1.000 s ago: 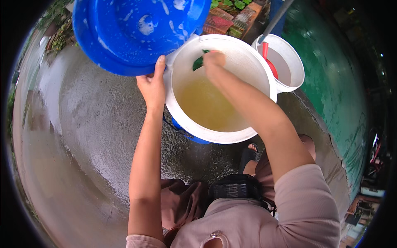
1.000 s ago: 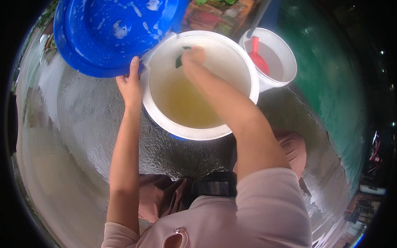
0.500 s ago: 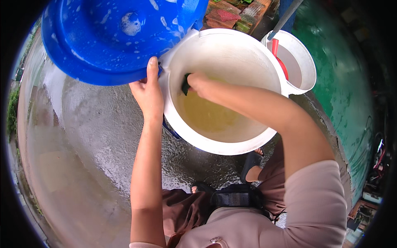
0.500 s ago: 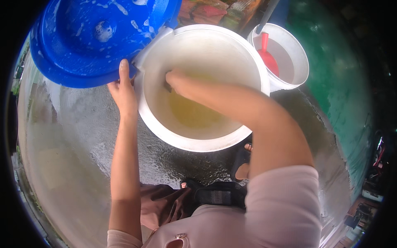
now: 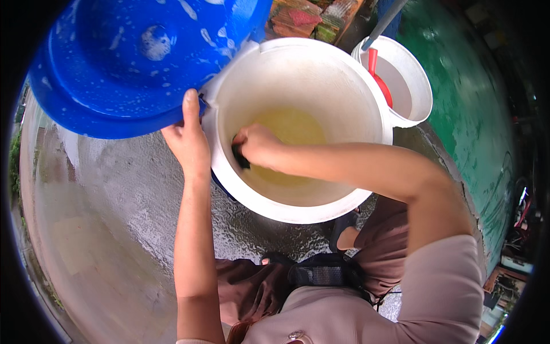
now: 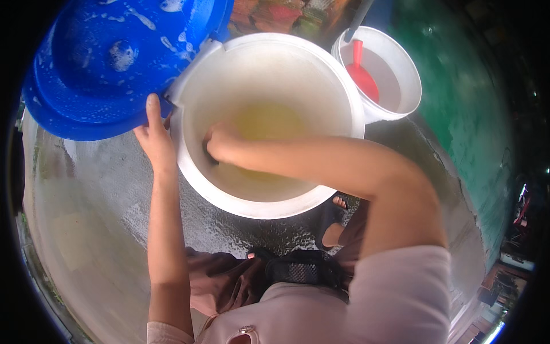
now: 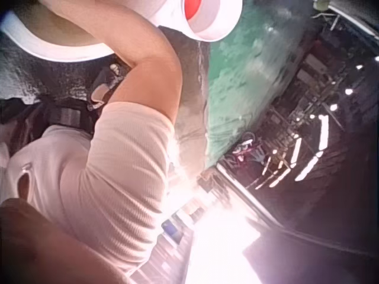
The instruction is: The person retrieves a blue water cooler, fills it with water using a hose, and then washes the cooler and its lid with a sponge and soap. The person scrubs the interior and exterior surfaces of the cooler and lid.
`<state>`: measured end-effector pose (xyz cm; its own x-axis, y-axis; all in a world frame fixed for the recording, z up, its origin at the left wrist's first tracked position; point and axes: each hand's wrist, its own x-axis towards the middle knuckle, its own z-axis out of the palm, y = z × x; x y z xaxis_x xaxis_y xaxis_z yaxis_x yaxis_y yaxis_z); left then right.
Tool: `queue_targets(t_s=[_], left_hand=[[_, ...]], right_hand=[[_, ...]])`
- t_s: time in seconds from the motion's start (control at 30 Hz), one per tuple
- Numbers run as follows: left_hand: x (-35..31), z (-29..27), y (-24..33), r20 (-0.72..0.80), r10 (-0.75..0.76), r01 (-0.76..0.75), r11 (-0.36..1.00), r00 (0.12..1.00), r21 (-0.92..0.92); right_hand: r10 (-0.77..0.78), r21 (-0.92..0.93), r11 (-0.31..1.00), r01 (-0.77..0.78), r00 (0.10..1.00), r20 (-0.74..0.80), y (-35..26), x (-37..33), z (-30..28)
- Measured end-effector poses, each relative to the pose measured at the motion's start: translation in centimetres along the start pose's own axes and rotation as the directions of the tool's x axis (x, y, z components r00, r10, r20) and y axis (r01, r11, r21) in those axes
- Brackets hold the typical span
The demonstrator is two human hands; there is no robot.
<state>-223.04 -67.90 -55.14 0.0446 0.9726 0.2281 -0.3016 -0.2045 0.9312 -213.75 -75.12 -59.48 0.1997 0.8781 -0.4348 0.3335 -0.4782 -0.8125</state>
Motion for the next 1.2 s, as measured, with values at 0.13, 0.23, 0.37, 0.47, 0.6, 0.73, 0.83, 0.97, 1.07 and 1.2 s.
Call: queue_targets(t_s=[0.13, 0.23, 0.37, 0.47, 0.6, 0.73, 0.83, 0.97, 1.07, 1.2], left_hand=[[-0.1, -0.7, 0.4, -0.034, 0.021, -0.019, 0.999, 0.999, 0.045], [-0.5, 1.0, 0.9, 0.020, 0.010, -0.012, 0.994, 1.000, 0.108], [-0.6, 0.7, 0.9, 0.022, -0.025, 0.021, 0.987, 0.999, 0.160], [-0.9, 0.1, 1.5, -0.035, -0.005, 0.012, 0.980, 0.999, 0.198], [-0.7, 0.4, 1.0, 0.008, -0.006, 0.005, 0.997, 1.000, 0.080], [-0.8, 0.8, 1.0, 0.006, -0.050, 0.049, 0.999, 0.999, 0.016], [-1.0, -0.1, 1.7, 0.009, 0.006, -0.007, 1.000, 1.000, 0.004], [-1.2, 0.1, 1.5, 0.004, 0.022, -0.022, 1.000, 1.000, -0.012], [-0.5, 0.7, 0.8, 0.026, 0.014, -0.013, 0.999, 1.000, -0.044], [-0.3, -0.4, 0.4, 0.000, 0.028, -0.028, 0.999, 1.000, -0.032]], right_hand=[[-0.133, 0.145, 0.983, 0.115, 0.983, 0.123, -0.8, -3.6, -1.1], [0.200, 0.451, 0.883, -0.133, 0.974, -0.105, -1.5, 4.4, -4.2], [-0.074, -0.190, 0.979, 0.070, 0.997, -0.016, 1.1, 0.3, -0.2], [-0.197, -0.099, 0.968, 0.229, 0.946, 0.257, 0.9, -5.8, -2.5], [-0.288, 0.193, 0.934, 0.300, 0.954, -0.087, -1.9, -2.5, -3.1], [-0.123, 0.413, 0.875, 0.253, 0.941, -0.315, -3.4, 0.2, -4.4], [-0.264, 0.320, 0.895, 0.312, 0.947, -0.186, -0.9, -5.6, -0.2], [-0.184, 0.299, 0.888, 0.349, 0.867, -0.464, -3.0, 0.1, -2.2], [-0.019, 0.485, 0.781, 0.393, 0.791, -0.611, -3.9, 2.0, -5.5], [-0.314, 0.153, 0.885, 0.439, 0.807, -0.499, -5.8, -1.2, -3.2]])
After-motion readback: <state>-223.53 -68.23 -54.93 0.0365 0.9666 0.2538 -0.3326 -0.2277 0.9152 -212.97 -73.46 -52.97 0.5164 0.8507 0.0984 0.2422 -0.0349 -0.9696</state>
